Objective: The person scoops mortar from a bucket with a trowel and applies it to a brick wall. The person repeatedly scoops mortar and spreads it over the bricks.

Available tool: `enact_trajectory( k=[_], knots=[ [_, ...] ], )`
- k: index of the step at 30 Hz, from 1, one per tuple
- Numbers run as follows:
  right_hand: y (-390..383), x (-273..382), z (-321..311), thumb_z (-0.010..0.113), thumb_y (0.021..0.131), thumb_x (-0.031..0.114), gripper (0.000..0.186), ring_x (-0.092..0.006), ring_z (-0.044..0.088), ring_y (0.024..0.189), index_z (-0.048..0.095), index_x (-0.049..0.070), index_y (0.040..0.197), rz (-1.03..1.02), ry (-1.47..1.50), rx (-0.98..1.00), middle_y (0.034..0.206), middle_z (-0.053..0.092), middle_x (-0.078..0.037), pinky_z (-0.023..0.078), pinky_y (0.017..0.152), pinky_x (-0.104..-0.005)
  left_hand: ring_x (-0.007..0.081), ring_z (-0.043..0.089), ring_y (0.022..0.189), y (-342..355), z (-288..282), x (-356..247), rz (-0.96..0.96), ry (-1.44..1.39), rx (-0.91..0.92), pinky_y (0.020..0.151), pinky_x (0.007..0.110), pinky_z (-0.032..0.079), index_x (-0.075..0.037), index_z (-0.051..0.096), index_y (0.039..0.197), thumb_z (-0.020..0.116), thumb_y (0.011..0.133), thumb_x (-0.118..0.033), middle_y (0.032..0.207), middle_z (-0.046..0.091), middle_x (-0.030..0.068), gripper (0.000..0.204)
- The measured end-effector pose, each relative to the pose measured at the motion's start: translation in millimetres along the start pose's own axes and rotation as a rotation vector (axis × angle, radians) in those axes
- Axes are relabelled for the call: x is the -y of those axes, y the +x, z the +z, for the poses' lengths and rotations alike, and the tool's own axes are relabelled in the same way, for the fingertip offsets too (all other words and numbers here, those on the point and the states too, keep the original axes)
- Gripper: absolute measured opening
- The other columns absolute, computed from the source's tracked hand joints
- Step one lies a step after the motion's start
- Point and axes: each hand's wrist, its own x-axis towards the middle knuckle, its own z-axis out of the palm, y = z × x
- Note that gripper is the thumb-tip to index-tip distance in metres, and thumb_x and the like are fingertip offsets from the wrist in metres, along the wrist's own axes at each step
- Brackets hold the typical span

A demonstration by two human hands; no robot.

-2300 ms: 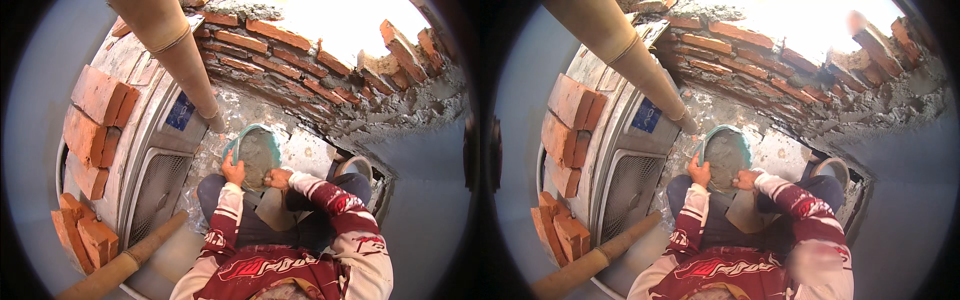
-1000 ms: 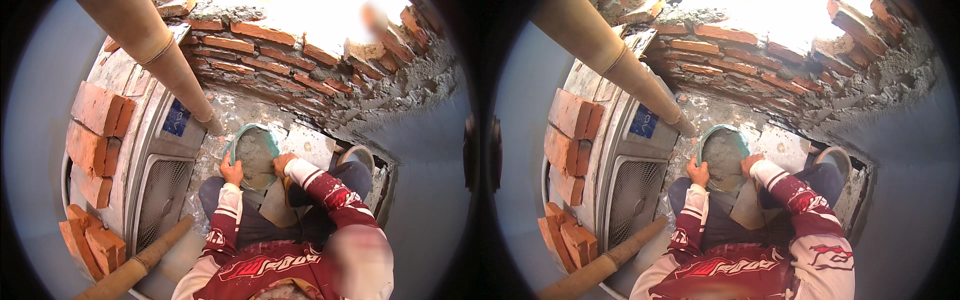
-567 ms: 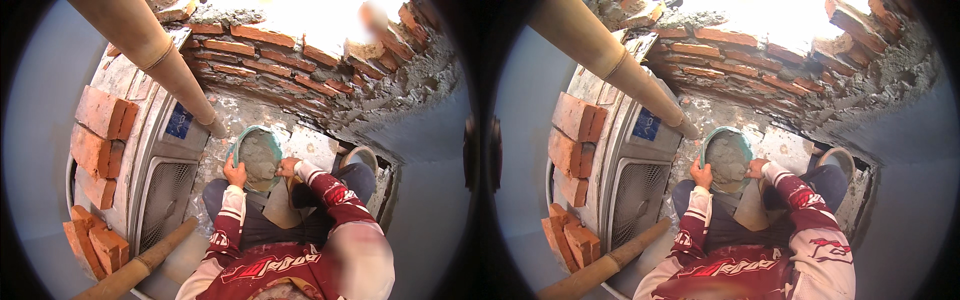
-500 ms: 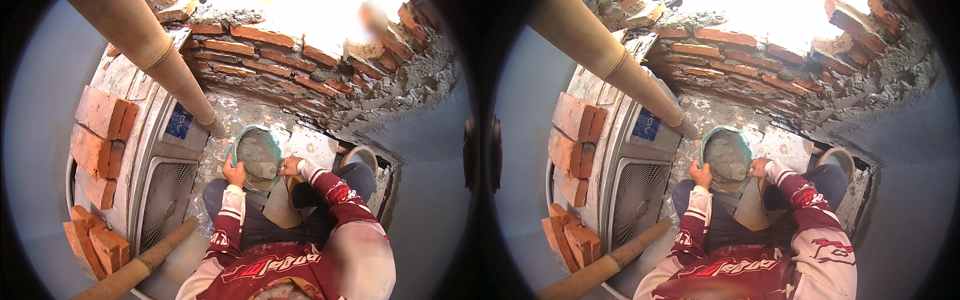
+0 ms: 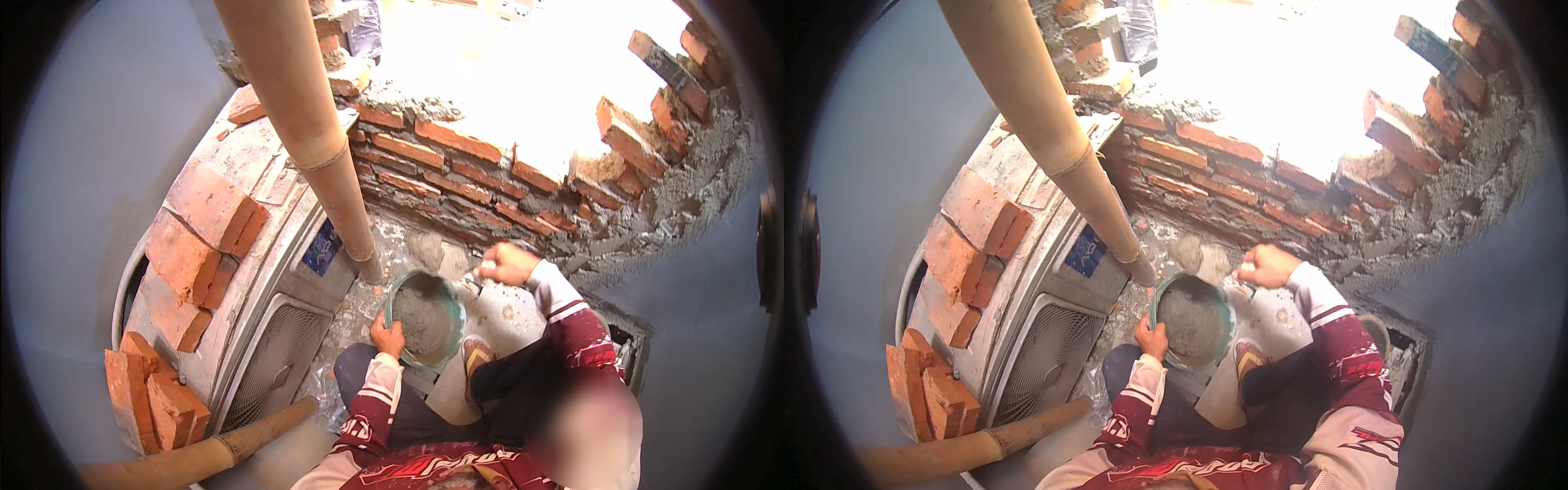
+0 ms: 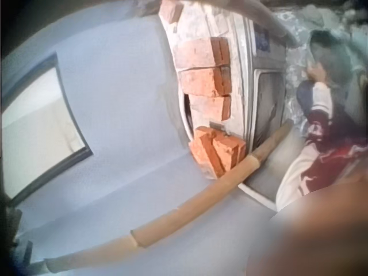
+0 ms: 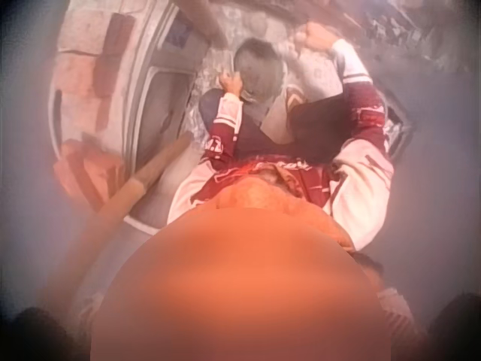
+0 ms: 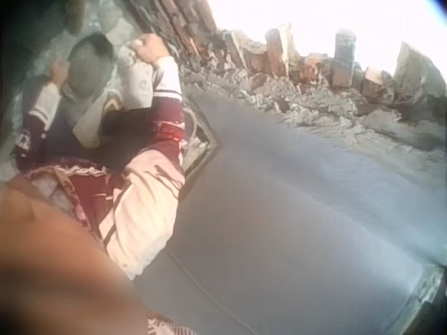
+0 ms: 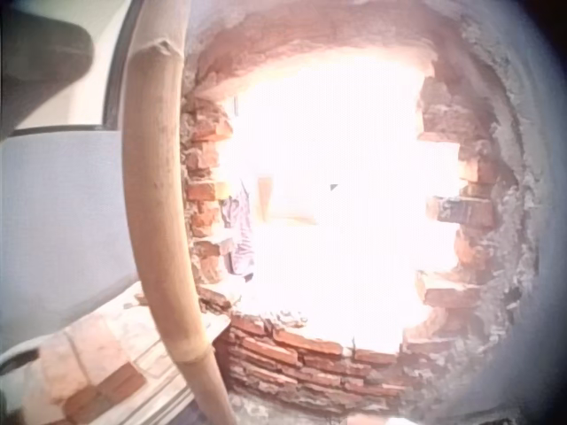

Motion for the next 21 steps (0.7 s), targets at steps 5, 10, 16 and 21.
enact_trajectory(
  k=[5, 10, 16, 21],
  knots=[
    [11.6, 50.8, -120.4, 0.061, 0.093, 0.039, 0.038, -0.0125, 0.053, 0.056, 0.063, 0.001, 0.087, -0.081, 0.297, -0.304, 0.061, 0.056, -0.001, 0.044, 0.053, -0.0325, 0.0302, 0.058, 0.065, 2.2, 6.9, 11.3, 0.067, -0.074, -0.089, 0.066, 0.041, 0.046, 0.003, 0.065, 0.094, 0.059, 0.069, -0.008, 0.07, 0.06, 0.0161, 0.028],
    [119.7, 77.5, -198.4, 0.054, 0.094, 0.036, 0.035, -0.0159, 0.053, 0.061, 0.059, 0.002, 0.101, -0.139, -0.025, -0.791, 0.071, 0.056, -0.003, 0.046, 0.057, -0.0318, 0.0405, 0.065, 0.085, -0.1, 0.0, 18.0, -0.124, -0.041, 0.094, 0.08, 0.043, 0.05, 0.006, 0.064, 0.106, 0.062, 0.071, -0.015, 0.09, 0.067, 0.0249, 0.041],
    [222.2, 61.6, -230.0, 0.054, 0.092, 0.023, 0.021, -0.0251, 0.061, 0.069, 0.06, 0.004, 0.096, -0.419, -0.087, -1.288, 0.075, 0.061, -0.013, 0.05, 0.061, -0.0398, 0.039, 0.066, 0.095, 4.0, 20.4, 6.4, -0.136, -0.167, 0.119, 0.086, 0.042, 0.05, 0.007, 0.065, 0.11, 0.062, 0.072, -0.013, 0.1, 0.068, 0.0255, 0.042],
    [160.4, 139.2, -192.1, 0.054, 0.088, 0.016, 0.018, -0.035, 0.067, 0.077, 0.062, 0.002, 0.095, -0.159, -0.599, -1.127, 0.084, 0.067, -0.019, 0.054, 0.066, -0.0454, 0.0366, 0.067, 0.092, -3.7, 1.9, 34.3, -0.09, -0.096, 0.035, 0.085, 0.04, 0.05, 0.007, 0.064, 0.11, 0.063, 0.073, -0.011, 0.1, 0.068, 0.0241, 0.042]
  ],
)
